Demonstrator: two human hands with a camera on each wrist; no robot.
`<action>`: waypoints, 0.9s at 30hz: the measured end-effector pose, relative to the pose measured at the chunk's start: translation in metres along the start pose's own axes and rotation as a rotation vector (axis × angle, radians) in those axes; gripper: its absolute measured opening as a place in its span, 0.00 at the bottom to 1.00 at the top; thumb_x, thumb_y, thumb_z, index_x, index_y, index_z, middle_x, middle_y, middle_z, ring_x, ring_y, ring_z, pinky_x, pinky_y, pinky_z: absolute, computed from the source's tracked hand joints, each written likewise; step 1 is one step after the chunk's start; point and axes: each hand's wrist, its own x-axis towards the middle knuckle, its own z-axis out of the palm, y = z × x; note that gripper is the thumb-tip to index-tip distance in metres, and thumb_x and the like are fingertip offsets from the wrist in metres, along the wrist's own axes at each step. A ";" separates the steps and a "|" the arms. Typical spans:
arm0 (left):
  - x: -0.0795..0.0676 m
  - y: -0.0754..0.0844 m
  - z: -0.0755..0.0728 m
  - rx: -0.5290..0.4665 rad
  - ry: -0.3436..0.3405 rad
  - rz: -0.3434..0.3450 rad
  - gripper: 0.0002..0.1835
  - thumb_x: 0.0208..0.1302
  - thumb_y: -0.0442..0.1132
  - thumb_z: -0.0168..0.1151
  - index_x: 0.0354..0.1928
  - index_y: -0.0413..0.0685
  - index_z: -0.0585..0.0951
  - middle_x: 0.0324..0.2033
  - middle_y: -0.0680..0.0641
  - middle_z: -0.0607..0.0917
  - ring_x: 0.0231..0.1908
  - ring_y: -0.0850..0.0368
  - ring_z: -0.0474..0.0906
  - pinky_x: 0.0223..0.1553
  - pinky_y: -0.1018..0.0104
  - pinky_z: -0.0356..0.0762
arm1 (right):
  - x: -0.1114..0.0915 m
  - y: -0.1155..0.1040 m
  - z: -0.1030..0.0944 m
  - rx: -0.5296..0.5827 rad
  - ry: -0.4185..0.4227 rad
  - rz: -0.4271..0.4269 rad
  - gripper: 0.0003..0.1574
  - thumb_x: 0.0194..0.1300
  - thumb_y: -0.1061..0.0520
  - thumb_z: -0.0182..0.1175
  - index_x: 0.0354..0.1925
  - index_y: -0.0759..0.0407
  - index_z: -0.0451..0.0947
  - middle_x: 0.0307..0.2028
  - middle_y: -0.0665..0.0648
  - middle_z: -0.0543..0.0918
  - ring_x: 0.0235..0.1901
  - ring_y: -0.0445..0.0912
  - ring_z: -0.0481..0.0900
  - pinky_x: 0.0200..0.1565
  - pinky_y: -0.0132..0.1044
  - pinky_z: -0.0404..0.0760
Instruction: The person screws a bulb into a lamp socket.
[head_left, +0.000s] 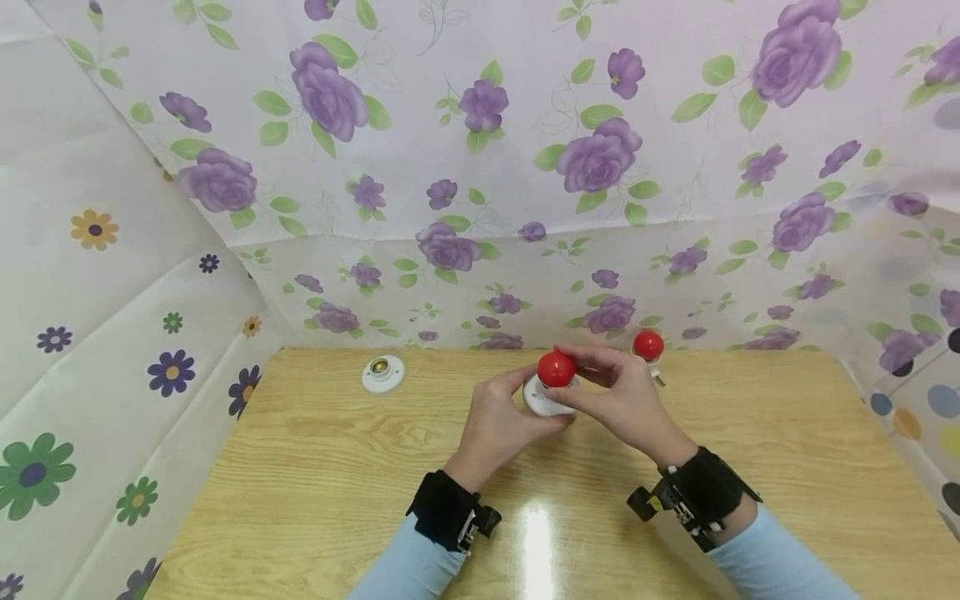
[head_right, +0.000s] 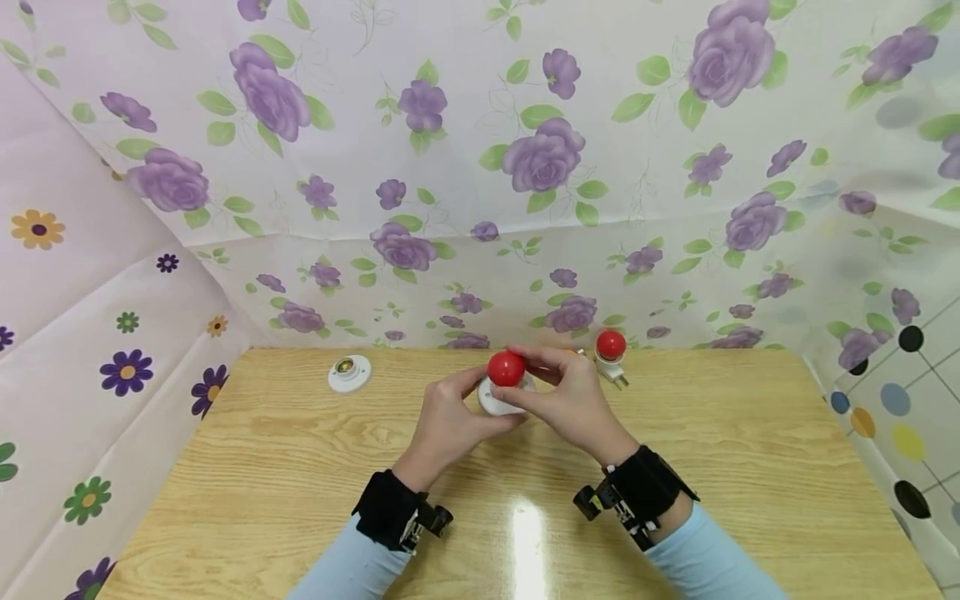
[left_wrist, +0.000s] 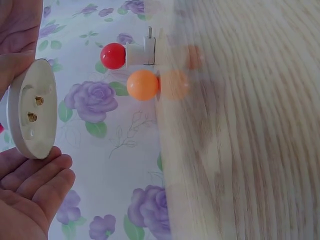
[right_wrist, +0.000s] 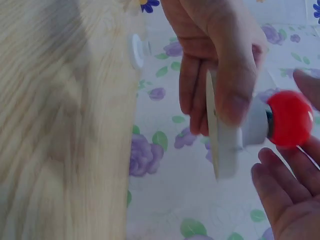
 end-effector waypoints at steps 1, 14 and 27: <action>0.000 -0.001 0.000 -0.001 0.001 0.002 0.33 0.42 0.62 0.71 0.53 0.59 0.78 0.42 0.63 0.80 0.42 0.71 0.74 0.38 0.69 0.75 | 0.000 0.000 -0.002 -0.004 -0.020 0.005 0.33 0.51 0.57 0.70 0.56 0.58 0.74 0.53 0.53 0.77 0.52 0.49 0.74 0.51 0.43 0.71; 0.000 -0.005 -0.005 -0.037 -0.014 -0.022 0.32 0.42 0.62 0.71 0.53 0.64 0.77 0.45 0.66 0.79 0.45 0.72 0.73 0.45 0.67 0.73 | 0.000 0.037 -0.024 -0.042 -0.185 -0.008 0.34 0.60 0.62 0.60 0.65 0.57 0.65 0.62 0.51 0.68 0.61 0.45 0.64 0.57 0.48 0.63; 0.001 -0.007 -0.008 -0.086 -0.048 0.012 0.37 0.37 0.61 0.73 0.55 0.64 0.76 0.48 0.66 0.77 0.50 0.71 0.71 0.49 0.63 0.71 | 0.003 0.057 -0.018 -0.240 -0.292 0.014 0.46 0.46 0.40 0.71 0.62 0.40 0.66 0.59 0.41 0.70 0.61 0.39 0.63 0.59 0.43 0.60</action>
